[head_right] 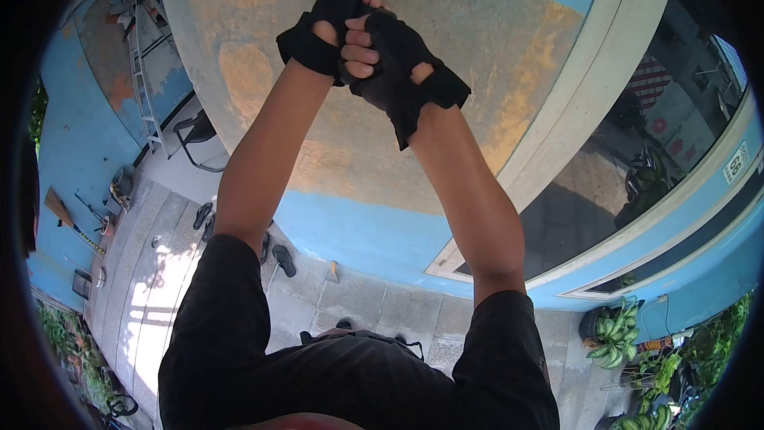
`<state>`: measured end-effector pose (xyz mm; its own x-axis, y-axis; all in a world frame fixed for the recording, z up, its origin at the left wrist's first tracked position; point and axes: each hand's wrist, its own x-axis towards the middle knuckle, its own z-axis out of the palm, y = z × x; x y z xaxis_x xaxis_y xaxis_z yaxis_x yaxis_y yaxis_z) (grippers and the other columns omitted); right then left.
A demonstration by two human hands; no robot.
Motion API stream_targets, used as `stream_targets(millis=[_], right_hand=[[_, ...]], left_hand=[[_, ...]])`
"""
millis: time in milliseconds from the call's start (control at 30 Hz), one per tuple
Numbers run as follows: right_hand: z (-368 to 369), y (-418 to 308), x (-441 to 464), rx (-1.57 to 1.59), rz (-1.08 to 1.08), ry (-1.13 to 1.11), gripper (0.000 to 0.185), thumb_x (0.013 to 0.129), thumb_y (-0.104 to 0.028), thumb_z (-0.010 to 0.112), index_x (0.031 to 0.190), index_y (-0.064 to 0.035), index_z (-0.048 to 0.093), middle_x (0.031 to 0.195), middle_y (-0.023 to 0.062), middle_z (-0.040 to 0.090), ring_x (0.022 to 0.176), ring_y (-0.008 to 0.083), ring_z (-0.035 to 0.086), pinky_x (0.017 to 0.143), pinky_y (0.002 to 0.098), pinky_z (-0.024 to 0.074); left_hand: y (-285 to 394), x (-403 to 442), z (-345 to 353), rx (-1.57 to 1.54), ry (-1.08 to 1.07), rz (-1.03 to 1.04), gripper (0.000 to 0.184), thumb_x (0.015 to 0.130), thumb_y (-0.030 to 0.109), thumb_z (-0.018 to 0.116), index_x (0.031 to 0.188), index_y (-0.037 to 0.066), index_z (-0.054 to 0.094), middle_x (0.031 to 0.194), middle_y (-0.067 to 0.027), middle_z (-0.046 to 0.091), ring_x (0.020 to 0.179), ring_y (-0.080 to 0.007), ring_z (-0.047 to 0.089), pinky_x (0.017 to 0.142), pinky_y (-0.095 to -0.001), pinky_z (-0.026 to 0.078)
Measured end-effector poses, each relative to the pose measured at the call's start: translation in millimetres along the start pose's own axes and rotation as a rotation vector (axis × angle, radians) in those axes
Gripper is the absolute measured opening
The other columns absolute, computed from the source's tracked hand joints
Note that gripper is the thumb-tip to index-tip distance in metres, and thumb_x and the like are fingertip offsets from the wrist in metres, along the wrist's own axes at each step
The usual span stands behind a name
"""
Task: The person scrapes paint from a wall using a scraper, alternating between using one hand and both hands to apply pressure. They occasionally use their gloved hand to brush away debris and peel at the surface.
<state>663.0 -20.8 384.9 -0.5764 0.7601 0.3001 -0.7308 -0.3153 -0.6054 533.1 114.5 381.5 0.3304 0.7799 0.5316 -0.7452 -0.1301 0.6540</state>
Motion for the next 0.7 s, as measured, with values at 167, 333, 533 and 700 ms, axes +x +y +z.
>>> stream_targets(millis=[167,333,533,700], right_hand=[[2,-3,15,-0.025,0.003,-0.013,0.023,0.095,0.003,0.053,0.099,-0.0198,0.057,0.061,-0.0032,0.045,0.043,0.0074,0.039,0.036,0.0218,0.0299],[0,6,10,0.030,0.005,-0.005,0.025,0.095,0.004,0.052,0.098,-0.0201,0.057,0.062,-0.0028,0.045,0.043,0.0078,0.039,0.037,0.0227,0.0302],[1,10,9,0.015,-0.041,0.000,0.025,0.094,0.005,0.053,0.097,-0.0199,0.058,0.062,-0.0031,0.044,0.043,0.0078,0.038,0.037,0.0227,0.0297],[4,10,14,0.045,-0.030,-0.033,0.026,0.094,0.005,0.054,0.097,-0.0204,0.058,0.062,-0.0032,0.044,0.043,0.0077,0.038,0.038,0.0223,0.0291]], left_hand=[[18,-8,17,-0.001,0.003,0.073,0.029,0.104,0.035,0.052,0.106,0.006,0.052,0.079,-0.0021,0.053,0.078,-0.0156,0.054,0.081,-0.0314,0.051],[21,3,-16,-0.015,-0.154,-0.137,0.027,0.103,0.031,0.054,0.108,0.005,0.053,0.082,-0.0015,0.053,0.080,-0.0149,0.054,0.082,-0.0299,0.050],[18,1,-22,-0.186,-0.176,-0.234,0.026,0.103,0.029,0.054,0.110,0.004,0.052,0.081,-0.0018,0.053,0.079,-0.0161,0.055,0.081,-0.0312,0.051],[34,-31,21,-0.139,-0.160,-0.112,0.026,0.103,0.029,0.054,0.109,0.004,0.052,0.081,-0.0018,0.053,0.080,-0.0162,0.055,0.081,-0.0311,0.051]])
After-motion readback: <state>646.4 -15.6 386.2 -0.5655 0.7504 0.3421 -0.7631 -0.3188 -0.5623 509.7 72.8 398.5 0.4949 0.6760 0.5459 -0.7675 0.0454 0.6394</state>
